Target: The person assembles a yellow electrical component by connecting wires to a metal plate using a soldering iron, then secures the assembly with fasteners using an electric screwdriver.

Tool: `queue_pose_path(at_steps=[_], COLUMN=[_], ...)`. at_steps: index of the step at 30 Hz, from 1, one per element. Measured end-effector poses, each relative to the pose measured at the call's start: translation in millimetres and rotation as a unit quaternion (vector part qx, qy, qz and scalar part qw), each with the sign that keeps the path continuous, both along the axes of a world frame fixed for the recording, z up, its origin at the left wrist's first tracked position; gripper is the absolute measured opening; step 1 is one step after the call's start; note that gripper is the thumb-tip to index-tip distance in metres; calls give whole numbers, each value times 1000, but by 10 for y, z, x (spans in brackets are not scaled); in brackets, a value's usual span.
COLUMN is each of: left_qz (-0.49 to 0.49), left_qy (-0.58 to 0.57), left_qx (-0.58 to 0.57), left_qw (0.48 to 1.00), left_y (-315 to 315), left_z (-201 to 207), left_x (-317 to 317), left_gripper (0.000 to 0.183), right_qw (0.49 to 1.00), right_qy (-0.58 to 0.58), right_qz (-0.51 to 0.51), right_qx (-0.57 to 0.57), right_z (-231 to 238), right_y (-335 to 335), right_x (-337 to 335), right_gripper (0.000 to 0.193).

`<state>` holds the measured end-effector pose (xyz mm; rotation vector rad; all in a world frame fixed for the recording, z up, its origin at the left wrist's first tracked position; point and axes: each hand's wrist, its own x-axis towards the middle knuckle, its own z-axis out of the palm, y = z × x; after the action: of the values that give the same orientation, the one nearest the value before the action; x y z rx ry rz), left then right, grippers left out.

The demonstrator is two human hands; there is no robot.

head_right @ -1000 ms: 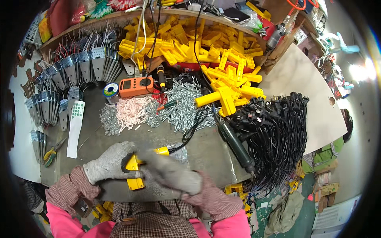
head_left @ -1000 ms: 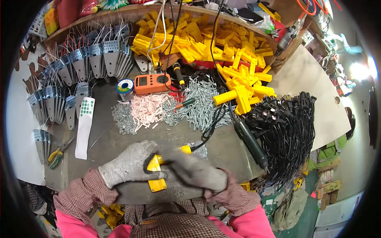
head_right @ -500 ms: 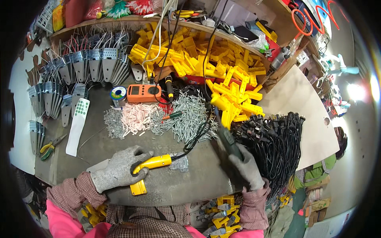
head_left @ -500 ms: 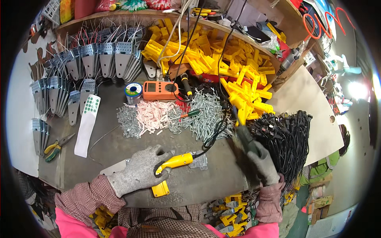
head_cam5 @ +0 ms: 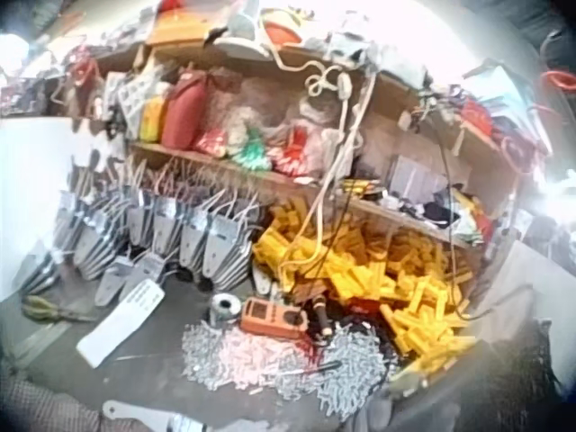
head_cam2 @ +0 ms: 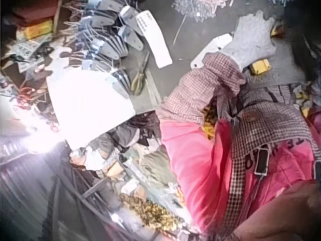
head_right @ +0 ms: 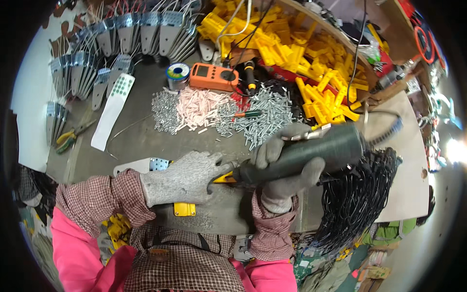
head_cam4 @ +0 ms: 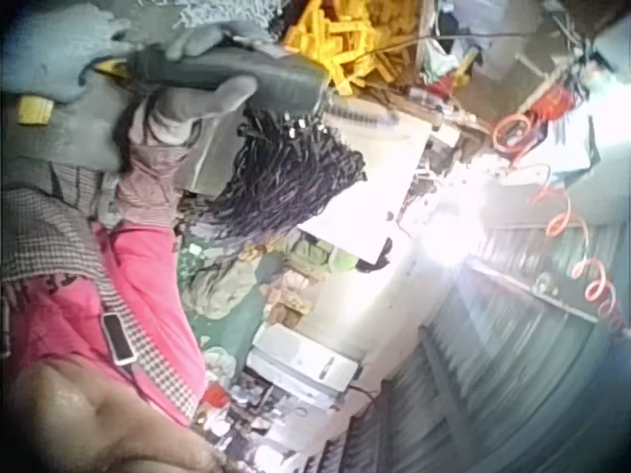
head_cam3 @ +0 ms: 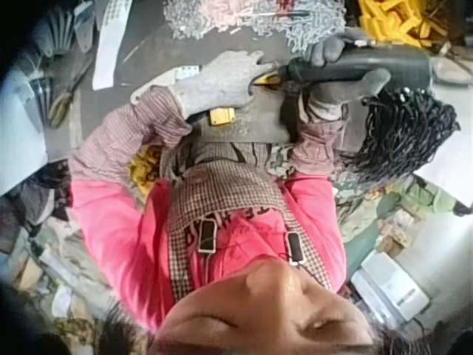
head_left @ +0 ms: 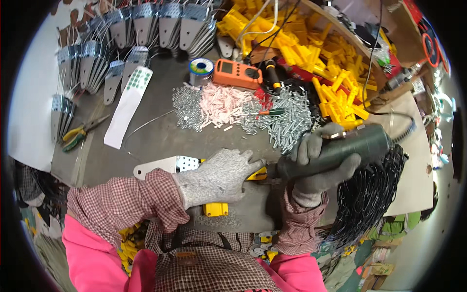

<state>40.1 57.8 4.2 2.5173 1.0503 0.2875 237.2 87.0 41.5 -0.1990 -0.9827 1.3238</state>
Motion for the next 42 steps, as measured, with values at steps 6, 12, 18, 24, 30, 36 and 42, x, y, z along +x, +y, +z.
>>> queue_pose_path(at_steps=[6,12,18,24,30,36,42], left_qz=[41,40,50,55,69,78,53], left_qy=[-7,-1,-25,-2,-31,-68,-16], left_qx=[-81,-111,-110,-103,-12,16,-1], left_qw=[996,993,992,993,997,994,998], left_y=[0,6,0,-20,-56,-62,-23], left_z=[-112,-47,-38,24,-120,-57,-72], left_x=[43,91,12,15,7,63,96], left_gripper=[54,54,49,48,37,28,31], right_qw=[993,873,888,977,978,985,903], right_qy=[-99,-145,-168,-201,-89,-126,-81], right_qz=[-18,393,378,66,89,78,394], right_qx=[62,252,203,-22,169,85,152], right_z=[-18,75,-7,167,23,-23,-302], right_y=[-111,355,347,-239,116,62,481], right_x=[-124,-18,-90,-260,-61,-155,2], right_gripper=[73,72,74,82,82,68,37])
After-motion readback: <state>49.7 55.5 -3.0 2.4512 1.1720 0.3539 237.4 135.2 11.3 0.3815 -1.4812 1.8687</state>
